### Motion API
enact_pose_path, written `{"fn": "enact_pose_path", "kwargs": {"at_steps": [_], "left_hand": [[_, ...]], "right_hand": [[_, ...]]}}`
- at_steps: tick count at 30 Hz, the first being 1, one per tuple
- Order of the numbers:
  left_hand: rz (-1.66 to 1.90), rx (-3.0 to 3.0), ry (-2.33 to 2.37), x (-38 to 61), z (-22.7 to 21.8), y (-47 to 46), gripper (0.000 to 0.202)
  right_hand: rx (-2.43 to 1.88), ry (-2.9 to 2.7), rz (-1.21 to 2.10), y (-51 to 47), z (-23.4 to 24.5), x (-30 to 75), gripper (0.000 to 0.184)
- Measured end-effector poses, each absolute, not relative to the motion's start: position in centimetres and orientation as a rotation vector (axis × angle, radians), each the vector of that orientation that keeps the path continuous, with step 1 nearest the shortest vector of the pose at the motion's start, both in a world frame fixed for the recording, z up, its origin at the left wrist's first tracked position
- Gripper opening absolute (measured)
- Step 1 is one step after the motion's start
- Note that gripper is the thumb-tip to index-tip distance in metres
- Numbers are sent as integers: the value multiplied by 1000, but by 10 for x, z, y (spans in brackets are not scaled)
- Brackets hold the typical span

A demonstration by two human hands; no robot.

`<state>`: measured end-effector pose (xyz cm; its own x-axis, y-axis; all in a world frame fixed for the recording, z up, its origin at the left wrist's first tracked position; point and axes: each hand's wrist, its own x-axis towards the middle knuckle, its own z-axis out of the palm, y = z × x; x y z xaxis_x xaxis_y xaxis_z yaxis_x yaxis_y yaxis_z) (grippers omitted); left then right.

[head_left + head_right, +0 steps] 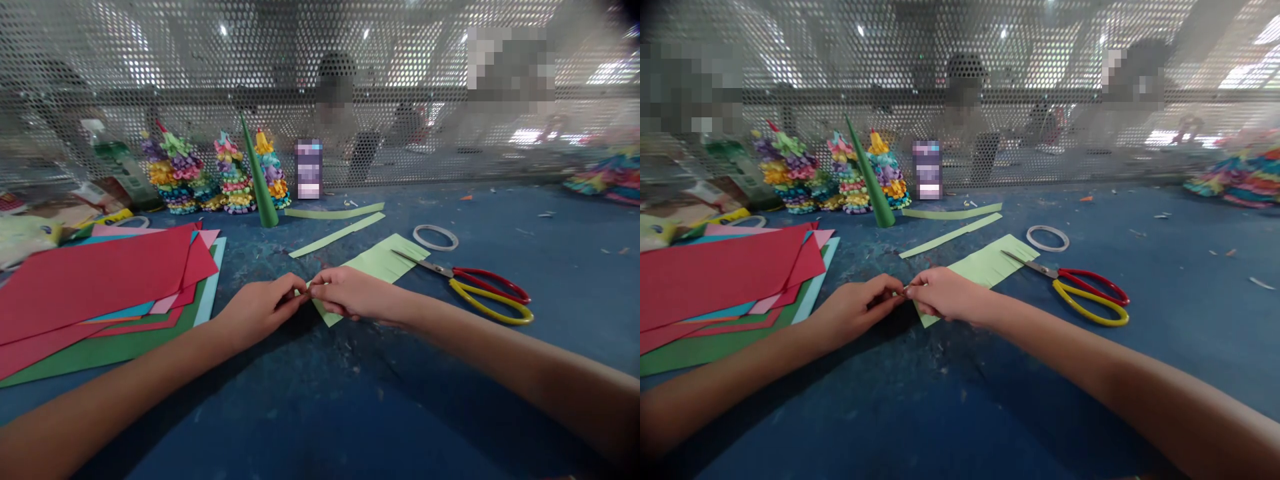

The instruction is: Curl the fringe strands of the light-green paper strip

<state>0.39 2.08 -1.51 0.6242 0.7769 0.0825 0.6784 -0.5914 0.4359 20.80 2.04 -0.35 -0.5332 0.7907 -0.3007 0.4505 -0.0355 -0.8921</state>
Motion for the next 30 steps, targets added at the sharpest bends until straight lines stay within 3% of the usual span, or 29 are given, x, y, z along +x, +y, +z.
{"fn": "enact_pose_path", "kwargs": {"at_steps": [5,13,24,30], "left_hand": [[354,2541,1151,5,-15,21,19],[352,2637,1197,4,-17,20,17],[393,2722,1173,2,-19,20,22],[395,2734,1221,2,-17,20,24]], "right_hand": [[-1330,-2081,1264,22,-5,209,15],[-1272,-2166,1269,19,3,210,9],[-1182,-1738,1833,22,1,208,8],[-1244,-2033,1277,20,1,207,7]]}}
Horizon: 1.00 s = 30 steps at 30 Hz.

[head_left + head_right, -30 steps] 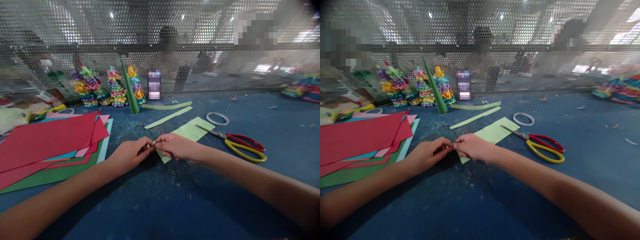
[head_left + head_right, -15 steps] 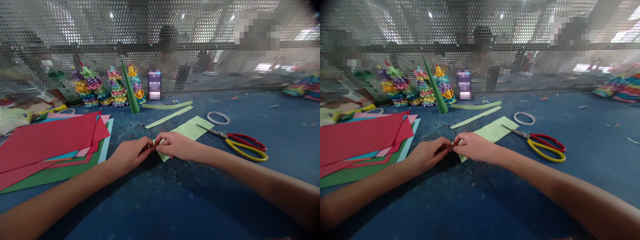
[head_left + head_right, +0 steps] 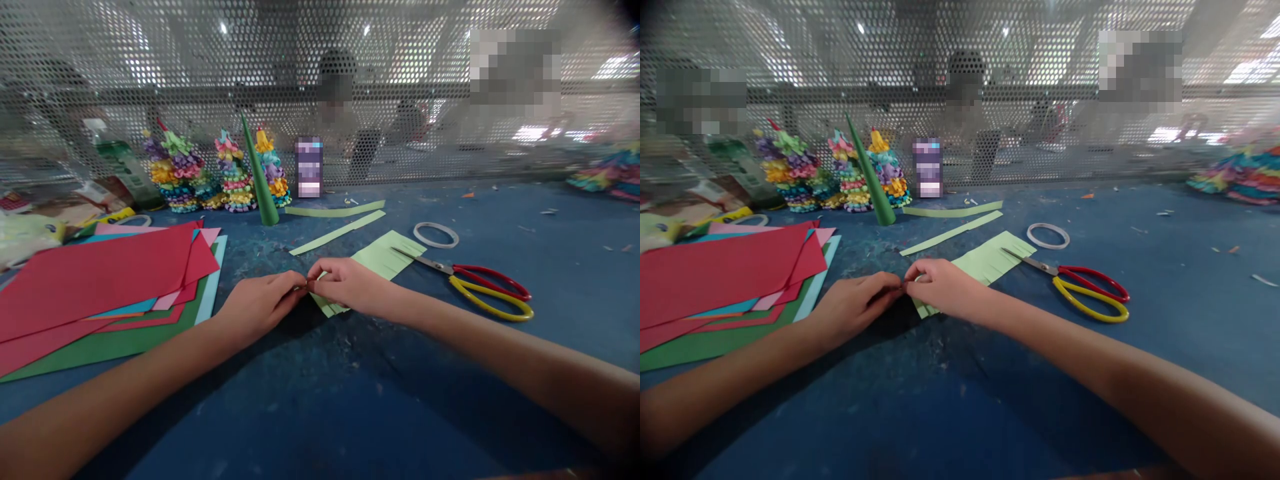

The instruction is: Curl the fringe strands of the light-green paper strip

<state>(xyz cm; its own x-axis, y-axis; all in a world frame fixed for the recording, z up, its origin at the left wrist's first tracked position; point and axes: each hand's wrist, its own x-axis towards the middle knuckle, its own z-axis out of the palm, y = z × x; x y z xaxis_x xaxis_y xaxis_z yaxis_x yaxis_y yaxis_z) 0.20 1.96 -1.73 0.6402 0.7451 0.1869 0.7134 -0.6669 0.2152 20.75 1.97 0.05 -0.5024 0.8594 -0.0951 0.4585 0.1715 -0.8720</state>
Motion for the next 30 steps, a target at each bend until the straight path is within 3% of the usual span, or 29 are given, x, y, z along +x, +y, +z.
{"fn": "enact_pose_path", "kwargs": {"at_steps": [9,16,30], "left_hand": [[327,2746,1264,6,-15,18,26],[333,2793,1244,4,-16,17,25],[226,2891,1299,7,-15,15,27]], "right_hand": [[-1236,-2344,779,14,3,206,10],[-1233,-2243,955,14,0,205,12],[-1173,-2317,884,17,-1,209,5]]}}
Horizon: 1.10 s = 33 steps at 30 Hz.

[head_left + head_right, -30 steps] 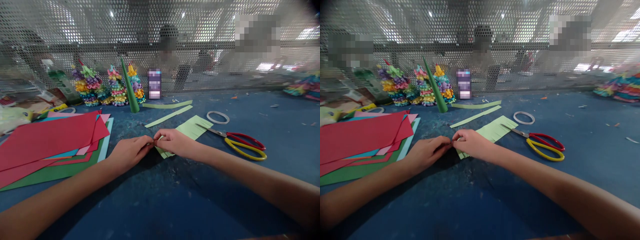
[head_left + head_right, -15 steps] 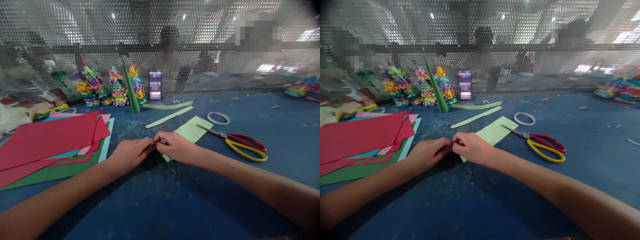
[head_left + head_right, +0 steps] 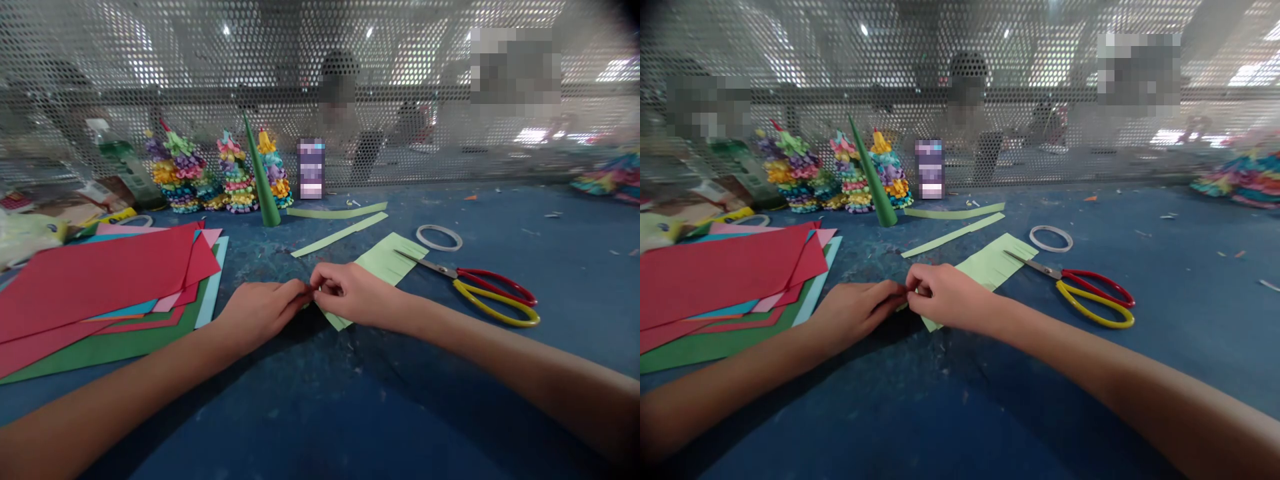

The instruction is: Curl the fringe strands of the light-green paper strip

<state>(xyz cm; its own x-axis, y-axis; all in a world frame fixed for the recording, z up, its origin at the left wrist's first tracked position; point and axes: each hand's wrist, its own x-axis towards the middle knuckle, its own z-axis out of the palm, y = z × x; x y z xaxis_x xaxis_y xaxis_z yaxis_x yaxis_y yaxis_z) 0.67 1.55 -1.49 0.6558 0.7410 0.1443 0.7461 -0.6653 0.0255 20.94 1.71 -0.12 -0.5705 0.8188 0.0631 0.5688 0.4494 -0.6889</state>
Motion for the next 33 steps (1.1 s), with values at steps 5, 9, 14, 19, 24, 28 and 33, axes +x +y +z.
{"fn": "enact_pose_path", "kwargs": {"at_steps": [5,9,14,19,24,28,33], "left_hand": [[-260,-2795,-1250,5,-17,15,26],[-304,-2779,-1193,4,-19,16,25],[-309,-2810,-1193,3,-19,17,26],[-306,-2795,-1203,3,-19,16,24],[-220,-2809,-1249,5,-18,14,24],[-244,-2809,-1221,6,-17,14,27],[-310,-2764,-1183,5,-20,15,25]], "right_hand": [[-1224,-2205,1049,16,-3,206,6],[-1271,-2174,1124,14,-1,204,8],[-1245,-2292,826,11,4,205,7],[-1216,-2410,710,12,7,208,8],[-1213,-2435,705,12,7,208,6],[-1223,-2393,804,12,7,207,9],[-1235,-2329,930,17,4,208,11]]}}
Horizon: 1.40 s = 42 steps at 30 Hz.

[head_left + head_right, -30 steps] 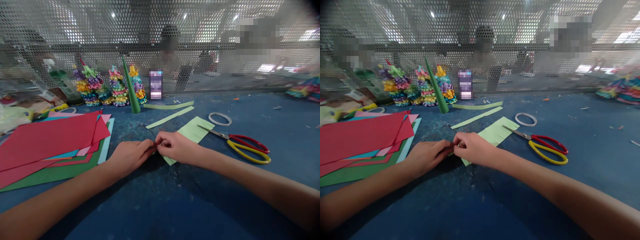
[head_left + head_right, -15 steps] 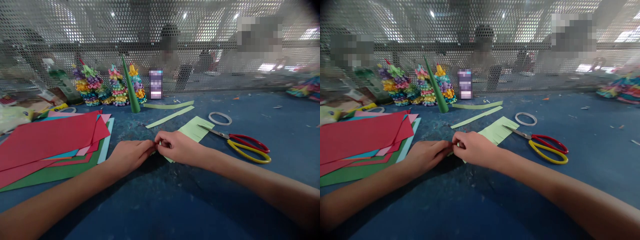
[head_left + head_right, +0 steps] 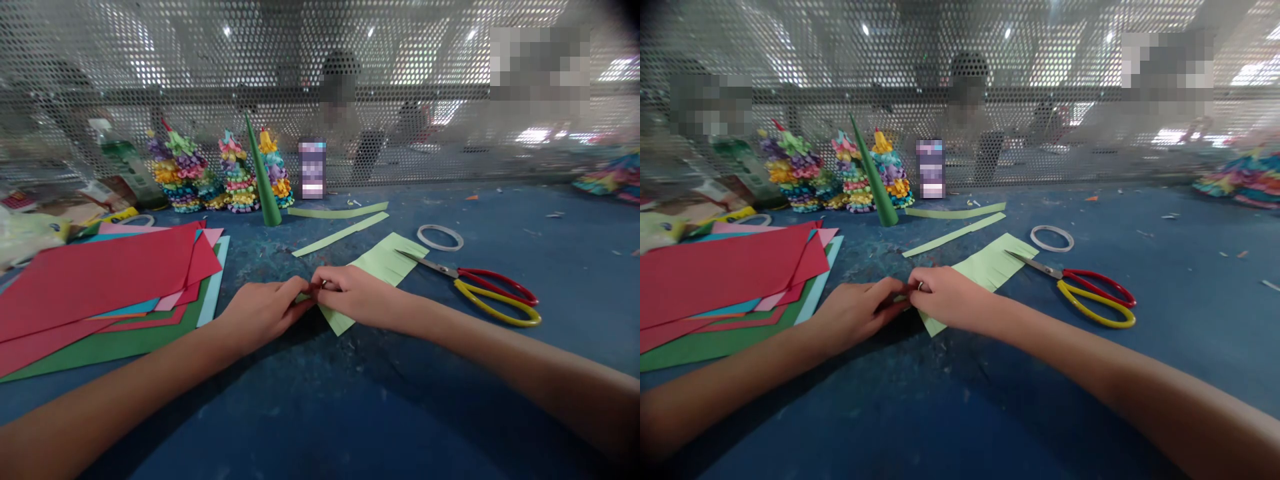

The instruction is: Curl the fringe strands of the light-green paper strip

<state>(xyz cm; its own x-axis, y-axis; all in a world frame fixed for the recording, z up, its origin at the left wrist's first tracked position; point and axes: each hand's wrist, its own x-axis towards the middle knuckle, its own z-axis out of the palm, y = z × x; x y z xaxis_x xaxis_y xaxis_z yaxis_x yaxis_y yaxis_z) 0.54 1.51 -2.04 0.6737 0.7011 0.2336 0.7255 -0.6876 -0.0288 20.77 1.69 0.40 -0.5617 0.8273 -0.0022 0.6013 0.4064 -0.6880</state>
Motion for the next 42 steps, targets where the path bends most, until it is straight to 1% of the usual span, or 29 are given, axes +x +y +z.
{"fn": "enact_pose_path", "kwargs": {"at_steps": [5,13,17,21,28,35,42], "left_hand": [[-250,-2744,-1140,5,-22,17,22],[-238,-2744,-1096,3,-20,16,32],[-243,-2772,-1119,3,-20,15,31],[-243,-2759,-1128,4,-20,14,29],[-191,-2757,-1158,6,-19,14,24],[-160,-2698,-1079,6,-18,12,32],[-201,-2648,-1078,5,-22,15,33]], "right_hand": [[-1217,-2278,1028,22,-4,210,9],[-1173,-2287,1062,24,-3,213,11],[-1159,-2303,1166,26,0,216,15],[-1200,-2273,1256,26,-2,214,15],[-1340,-2317,1077,29,0,210,17],[-1279,-2329,1044,27,0,212,15],[-1272,-2313,1043,26,-1,212,14]]}}
